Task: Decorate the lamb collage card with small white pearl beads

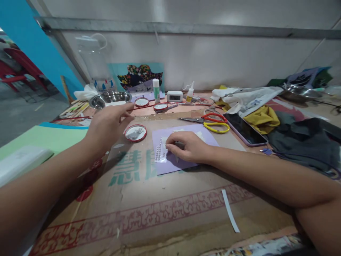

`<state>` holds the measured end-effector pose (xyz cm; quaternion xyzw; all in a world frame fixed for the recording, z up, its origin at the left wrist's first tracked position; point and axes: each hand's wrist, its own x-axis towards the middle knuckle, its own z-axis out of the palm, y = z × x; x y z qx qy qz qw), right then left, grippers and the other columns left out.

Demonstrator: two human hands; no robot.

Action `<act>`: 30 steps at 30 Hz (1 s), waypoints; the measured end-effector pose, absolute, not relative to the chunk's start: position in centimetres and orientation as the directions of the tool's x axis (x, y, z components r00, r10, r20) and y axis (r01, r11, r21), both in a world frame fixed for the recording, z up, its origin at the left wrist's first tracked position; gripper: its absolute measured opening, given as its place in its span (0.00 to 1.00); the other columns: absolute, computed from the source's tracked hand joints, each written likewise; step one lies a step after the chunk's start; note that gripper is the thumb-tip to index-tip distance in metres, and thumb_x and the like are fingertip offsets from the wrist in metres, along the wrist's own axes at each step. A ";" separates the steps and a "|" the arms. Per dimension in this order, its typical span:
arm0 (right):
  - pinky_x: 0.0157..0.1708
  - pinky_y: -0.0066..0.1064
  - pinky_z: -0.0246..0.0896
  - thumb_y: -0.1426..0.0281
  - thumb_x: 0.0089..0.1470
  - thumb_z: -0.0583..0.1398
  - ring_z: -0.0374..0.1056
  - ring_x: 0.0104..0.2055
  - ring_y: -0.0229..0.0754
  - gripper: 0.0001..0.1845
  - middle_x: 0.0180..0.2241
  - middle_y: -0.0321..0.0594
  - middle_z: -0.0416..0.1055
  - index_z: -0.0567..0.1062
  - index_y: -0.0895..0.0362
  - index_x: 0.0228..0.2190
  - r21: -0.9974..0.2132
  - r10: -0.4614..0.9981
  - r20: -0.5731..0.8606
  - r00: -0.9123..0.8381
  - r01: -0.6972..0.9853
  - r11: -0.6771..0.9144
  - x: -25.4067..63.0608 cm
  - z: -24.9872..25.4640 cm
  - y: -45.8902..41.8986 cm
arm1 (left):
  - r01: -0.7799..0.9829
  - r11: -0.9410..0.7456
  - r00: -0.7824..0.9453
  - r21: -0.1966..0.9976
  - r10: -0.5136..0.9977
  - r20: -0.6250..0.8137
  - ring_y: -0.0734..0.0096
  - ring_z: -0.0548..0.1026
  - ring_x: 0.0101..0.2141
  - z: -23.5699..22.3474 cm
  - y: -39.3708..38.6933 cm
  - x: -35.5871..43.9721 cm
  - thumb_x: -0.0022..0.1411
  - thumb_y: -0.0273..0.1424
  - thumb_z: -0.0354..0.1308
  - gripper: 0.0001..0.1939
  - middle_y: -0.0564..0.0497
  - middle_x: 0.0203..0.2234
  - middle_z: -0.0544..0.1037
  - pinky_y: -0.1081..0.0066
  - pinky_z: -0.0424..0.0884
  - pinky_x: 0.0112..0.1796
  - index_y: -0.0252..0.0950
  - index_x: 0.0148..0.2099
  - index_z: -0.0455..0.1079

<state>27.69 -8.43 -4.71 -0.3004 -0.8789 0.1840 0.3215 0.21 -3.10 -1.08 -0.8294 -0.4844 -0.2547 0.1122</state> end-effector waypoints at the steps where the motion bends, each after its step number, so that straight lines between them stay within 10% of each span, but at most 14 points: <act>1: 0.32 0.27 0.60 0.69 0.59 0.57 0.68 0.29 0.37 0.09 0.28 0.39 0.75 0.76 0.59 0.31 -0.521 0.649 0.450 -0.613 0.411 0.748 27.7 -4.7 -8.4 | 0.858 -0.510 0.410 0.060 0.751 0.518 0.63 0.74 0.37 -1.1 -3.5 0.5 0.70 0.37 0.52 0.20 0.47 0.37 0.78 0.63 0.68 0.42 0.37 0.60 0.69; 10: 0.33 0.28 0.59 0.68 0.59 0.56 0.68 0.30 0.38 0.10 0.28 0.39 0.75 0.76 0.59 0.32 -0.522 0.661 0.447 -0.603 0.424 0.740 27.6 -4.5 -8.5 | 0.590 -0.749 0.653 0.302 0.662 0.366 0.67 0.75 0.36 -1.6 -8.6 4.9 0.69 0.38 0.53 0.13 0.51 0.35 0.79 0.69 0.67 0.37 0.39 0.41 0.76; 30: 0.34 0.27 0.61 0.66 0.61 0.58 0.67 0.31 0.36 0.08 0.29 0.38 0.73 0.71 0.58 0.32 -0.586 0.609 0.464 -0.643 0.292 0.756 27.8 -4.2 -8.7 | 0.381 -0.789 0.736 0.482 0.574 0.359 0.69 0.73 0.35 -2.9 -9.4 5.9 0.70 0.29 0.45 0.14 0.49 0.33 0.76 0.70 0.68 0.38 0.33 0.38 0.71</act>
